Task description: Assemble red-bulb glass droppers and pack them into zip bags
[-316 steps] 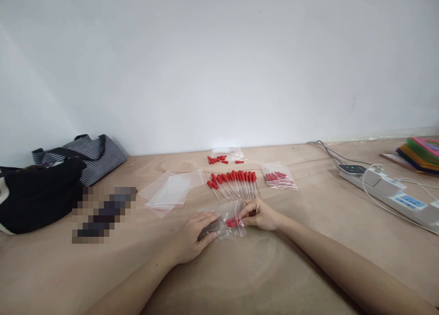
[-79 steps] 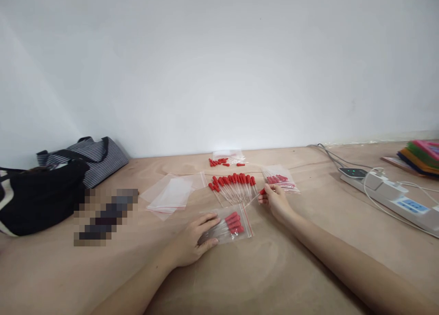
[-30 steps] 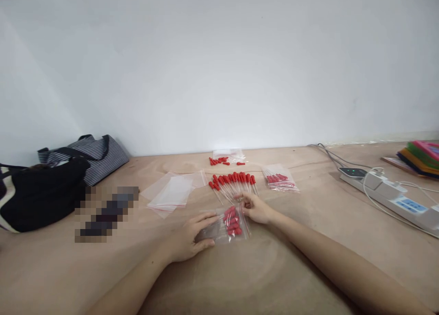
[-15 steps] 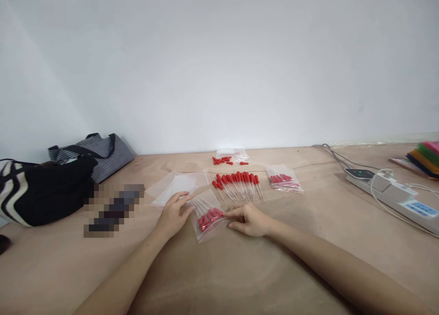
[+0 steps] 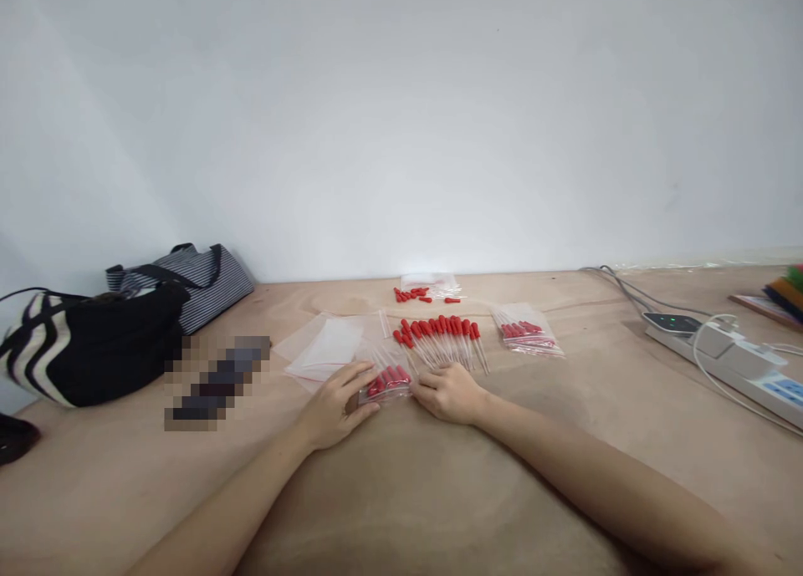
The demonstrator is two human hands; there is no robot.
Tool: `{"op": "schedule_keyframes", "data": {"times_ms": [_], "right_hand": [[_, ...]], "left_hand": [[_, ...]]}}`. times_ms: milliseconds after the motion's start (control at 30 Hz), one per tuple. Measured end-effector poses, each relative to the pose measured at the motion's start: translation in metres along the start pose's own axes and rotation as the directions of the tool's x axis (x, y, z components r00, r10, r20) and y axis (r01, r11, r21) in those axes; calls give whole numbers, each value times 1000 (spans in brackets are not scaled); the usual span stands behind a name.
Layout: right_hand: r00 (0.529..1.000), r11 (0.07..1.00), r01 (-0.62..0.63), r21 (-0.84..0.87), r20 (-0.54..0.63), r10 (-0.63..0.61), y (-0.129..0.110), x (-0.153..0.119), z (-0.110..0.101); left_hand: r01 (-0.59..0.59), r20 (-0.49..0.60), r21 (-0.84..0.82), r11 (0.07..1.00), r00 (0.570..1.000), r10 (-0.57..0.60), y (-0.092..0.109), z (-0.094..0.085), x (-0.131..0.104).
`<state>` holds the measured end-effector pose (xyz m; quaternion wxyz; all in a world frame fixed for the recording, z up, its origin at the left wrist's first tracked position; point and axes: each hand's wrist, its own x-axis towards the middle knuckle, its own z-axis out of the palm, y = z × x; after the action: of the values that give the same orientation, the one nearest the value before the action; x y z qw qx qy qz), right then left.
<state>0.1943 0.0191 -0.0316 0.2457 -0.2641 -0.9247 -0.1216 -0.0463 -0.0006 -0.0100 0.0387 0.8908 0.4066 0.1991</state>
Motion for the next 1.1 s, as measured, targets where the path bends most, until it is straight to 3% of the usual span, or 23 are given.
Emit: {"op": "schedule_keyframes", "data": {"times_ms": [200,367,533,733,933,1100], "right_hand": [[991,991,-127,36,-33,128,4,7,5],[975,968,-217,128,-27,222,2,6,6],[988,993,-111,48,-104,115,-2,9,8],[951,988,7,-155,-303,-54,-22,36,21],[951,976,55,-209,-286,-115,-32,51,33],[914,979,69,-191,-380,-139,-28,49,34]], "left_hand": [[-155,-126,184,971,976,180,-10,-5,-8],[-225,-151,290,930,949,277,-12,-2,-7],[-236,-194,333,913,931,311,-11,2,-6],[-348,-332,400,848,807,488,-8,3,-2],[-331,-356,414,848,798,486,-9,1,-3],[-300,-360,453,839,800,481,-10,1,-4]]}}
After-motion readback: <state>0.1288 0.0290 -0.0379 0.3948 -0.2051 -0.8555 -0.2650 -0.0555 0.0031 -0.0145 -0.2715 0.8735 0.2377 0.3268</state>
